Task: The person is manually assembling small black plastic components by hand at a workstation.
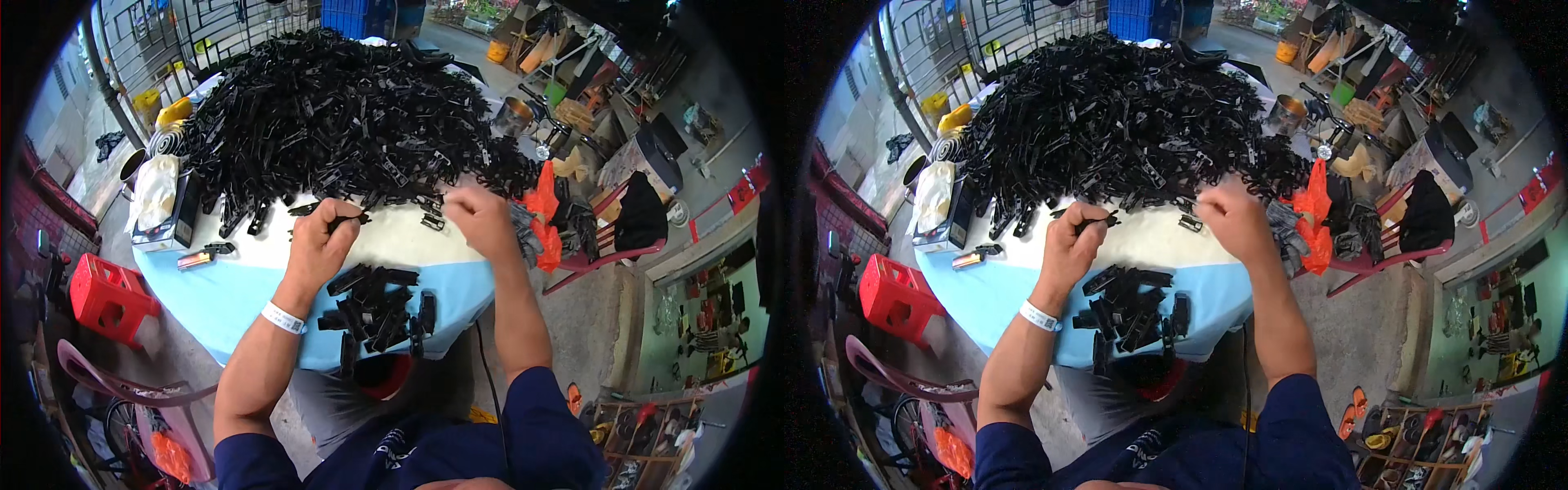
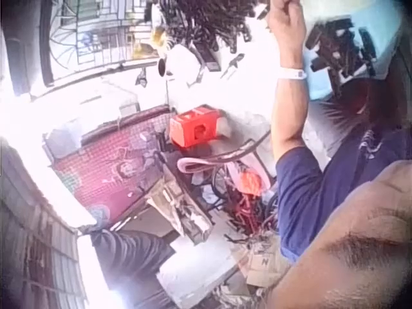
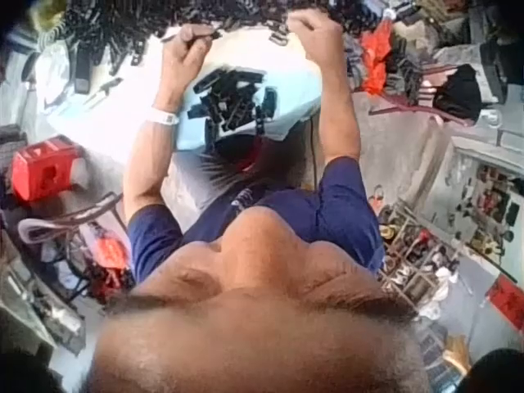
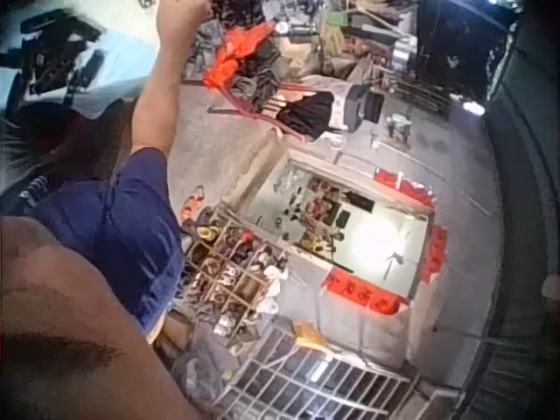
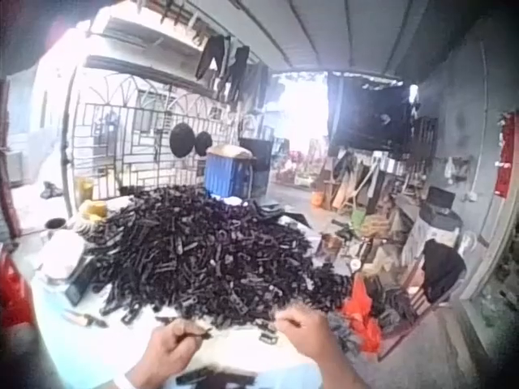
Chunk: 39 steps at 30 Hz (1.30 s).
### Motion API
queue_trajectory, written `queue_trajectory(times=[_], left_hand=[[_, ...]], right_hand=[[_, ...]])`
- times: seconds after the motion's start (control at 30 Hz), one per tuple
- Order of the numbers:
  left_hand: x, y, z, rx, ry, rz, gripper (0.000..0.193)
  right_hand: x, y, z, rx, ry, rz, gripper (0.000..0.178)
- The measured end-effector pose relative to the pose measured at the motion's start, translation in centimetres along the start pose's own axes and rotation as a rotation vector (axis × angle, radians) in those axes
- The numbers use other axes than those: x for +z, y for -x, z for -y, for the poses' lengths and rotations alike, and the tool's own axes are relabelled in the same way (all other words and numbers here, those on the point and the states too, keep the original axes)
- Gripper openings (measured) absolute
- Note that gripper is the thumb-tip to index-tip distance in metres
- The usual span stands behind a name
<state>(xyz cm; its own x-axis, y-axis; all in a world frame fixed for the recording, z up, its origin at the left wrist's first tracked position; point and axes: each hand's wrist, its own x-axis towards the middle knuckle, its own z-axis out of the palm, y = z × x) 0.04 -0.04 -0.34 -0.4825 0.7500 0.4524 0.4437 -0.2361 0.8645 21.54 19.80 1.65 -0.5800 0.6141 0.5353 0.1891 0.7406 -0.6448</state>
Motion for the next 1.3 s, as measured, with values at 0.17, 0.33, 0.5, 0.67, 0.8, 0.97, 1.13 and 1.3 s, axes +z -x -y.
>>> queue_trajectory(times=[0.17,0.33,0.5,0.67,0.8,0.97,1.13,1.3], left_hand=[[0.3,0.1,-0.7,-0.021,0.022,-0.015,0.016],[-0.2,0.2,-0.1,-0.044,0.048,0.025,0.019],[0.1,0.0,-0.5,-0.007,0.019,0.052,0.016],[0.0,-0.2,-0.6,0.019,-0.019,0.076,0.015],[-0.1,-0.2,-0.5,0.019,-0.039,0.062,0.014],[-0.3,-0.1,-0.2,0.007,-0.04,0.064,0.014],[-0.3,-0.3,-0.2,0.003,-0.06,0.063,0.014],[-0.1,-0.4,-0.1,0.005,-0.057,0.049,0.016]], right_hand=[[0.2,2.2,-0.3,-0.13,0.362,0.181,0.024],[2.0,2.3,2.2,-0.042,0.099,0.278,0.026],[-0.1,-1.7,-2.5,-0.058,0.357,0.158,0.027],[-2.2,-7.7,-7.0,0.209,0.579,0.12,0.04],[-0.5,-8.2,-8.7,0.054,0.562,0.223,0.041],[-0.2,-6.9,-7.6,-0.043,0.529,0.312,0.026],[-2.5,-3.8,-6.1,-0.042,0.393,0.234,0.017],[-3.5,0.3,-1.9,-0.063,0.189,0.249,0.013]])
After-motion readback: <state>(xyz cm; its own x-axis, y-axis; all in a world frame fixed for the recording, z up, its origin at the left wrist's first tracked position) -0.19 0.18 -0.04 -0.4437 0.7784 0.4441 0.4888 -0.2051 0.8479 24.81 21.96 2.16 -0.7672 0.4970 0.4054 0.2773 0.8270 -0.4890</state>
